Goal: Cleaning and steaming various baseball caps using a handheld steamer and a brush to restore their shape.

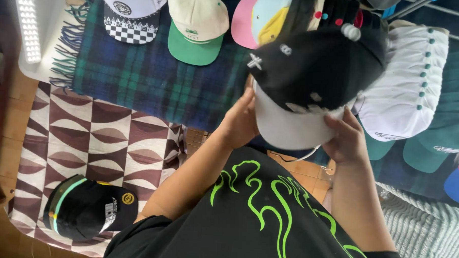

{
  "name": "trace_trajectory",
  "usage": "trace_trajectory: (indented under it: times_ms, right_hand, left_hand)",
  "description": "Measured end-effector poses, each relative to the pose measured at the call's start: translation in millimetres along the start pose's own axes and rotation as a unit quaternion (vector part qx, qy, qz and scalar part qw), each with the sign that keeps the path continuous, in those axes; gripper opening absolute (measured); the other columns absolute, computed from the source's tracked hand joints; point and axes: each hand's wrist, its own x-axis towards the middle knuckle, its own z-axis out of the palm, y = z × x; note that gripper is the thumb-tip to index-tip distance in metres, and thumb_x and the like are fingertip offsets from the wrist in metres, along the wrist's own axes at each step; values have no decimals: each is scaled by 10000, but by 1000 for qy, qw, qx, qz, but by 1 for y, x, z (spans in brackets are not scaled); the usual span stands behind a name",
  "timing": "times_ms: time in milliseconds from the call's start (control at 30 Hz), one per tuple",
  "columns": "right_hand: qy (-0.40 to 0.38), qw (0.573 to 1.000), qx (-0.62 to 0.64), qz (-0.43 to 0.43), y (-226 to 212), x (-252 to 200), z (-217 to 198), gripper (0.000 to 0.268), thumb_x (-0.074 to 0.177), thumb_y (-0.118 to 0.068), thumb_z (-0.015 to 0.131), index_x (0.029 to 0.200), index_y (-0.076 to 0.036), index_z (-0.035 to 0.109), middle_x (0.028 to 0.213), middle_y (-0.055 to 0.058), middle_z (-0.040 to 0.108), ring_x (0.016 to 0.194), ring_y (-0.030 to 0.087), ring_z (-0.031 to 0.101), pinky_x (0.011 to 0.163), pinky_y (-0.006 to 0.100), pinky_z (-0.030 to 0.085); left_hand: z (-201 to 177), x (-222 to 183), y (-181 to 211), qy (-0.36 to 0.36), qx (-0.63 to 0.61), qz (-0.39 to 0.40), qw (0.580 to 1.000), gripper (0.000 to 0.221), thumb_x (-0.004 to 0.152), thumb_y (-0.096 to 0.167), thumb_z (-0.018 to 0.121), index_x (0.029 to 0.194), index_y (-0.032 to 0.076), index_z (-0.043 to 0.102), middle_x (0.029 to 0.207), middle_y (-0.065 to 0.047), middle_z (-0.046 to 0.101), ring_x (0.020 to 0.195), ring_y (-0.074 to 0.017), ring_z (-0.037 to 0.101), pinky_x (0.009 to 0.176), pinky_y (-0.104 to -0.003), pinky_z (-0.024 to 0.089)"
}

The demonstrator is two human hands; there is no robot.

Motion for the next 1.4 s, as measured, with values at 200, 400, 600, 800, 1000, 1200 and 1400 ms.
trace_trajectory:
  times_ms: [200, 400, 600, 800, 1000, 1200, 1400]
  right_hand:
    - [-112, 992, -51, -26, -8, -6, -87, 378, 875, 45, 650, 1244, -6, 589, 992, 186, 703, 852, 280, 760, 712, 412, 638]
    - [-240, 961, -114, -72, -18, -5, -152, 606, 856, 49, 619, 1449, 38, 492, 1060, 229, 685, 894, 273, 741, 711, 441, 653]
    - [-214, 932, -287, -58, -41, -14, -154, 504, 929, -30, 675, 1423, 7, 579, 1046, 201, 702, 770, 226, 729, 613, 389, 620]
    - [-216, 926, -305, -59, -41, -6, -188, 538, 912, -9, 679, 1440, 19, 576, 1049, 230, 714, 810, 278, 734, 640, 459, 620]
    - [-85, 925, -370, -5, -62, -25, -176, 358, 961, -154, 681, 1313, -89, 675, 1166, 15, 705, 1013, 105, 639, 859, 257, 542]
    - [-57, 928, -364, 52, -44, -12, -184, 376, 975, -137, 659, 1351, -131, 659, 1017, 49, 718, 751, 128, 651, 616, 229, 534]
    - [-121, 949, -291, -20, -11, 23, -179, 579, 918, -335, 706, 1445, -123, 595, 1200, 45, 701, 975, 133, 664, 780, 262, 567]
  left_hand:
    - [33, 1, -53, -40, -10, -200, 979, 770, 911, 778, 545, 1175, 80, 735, 1007, -136, 773, 895, -319, 765, 840, -459, 619]
    - [11, 5, -137, -120, 321, -120, 932, 476, 865, 354, 812, 1100, -42, 690, 831, -194, 678, 665, -231, 607, 494, -319, 516]
    - [16, 9, -126, -206, 450, -100, 863, 329, 842, 226, 781, 1053, -16, 708, 821, -194, 705, 672, -250, 630, 530, -368, 538]
    - [49, -1, -121, -147, 455, -167, 862, 183, 852, 69, 662, 1029, 33, 694, 757, -62, 692, 584, -155, 638, 430, -240, 473]
    - [55, -15, -91, -147, 107, -183, 966, 156, 992, -15, 596, 1130, 15, 529, 1012, -209, 665, 910, -350, 704, 948, -491, 605]
    - [43, -5, -55, 1, 100, -74, 992, 349, 986, 125, 600, 1281, -59, 567, 918, -57, 652, 723, -138, 653, 649, -196, 541]
    - [40, 19, -13, 111, 103, -50, 987, 273, 915, 222, 598, 744, 10, 619, 531, -67, 549, 529, -173, 556, 583, -259, 441]
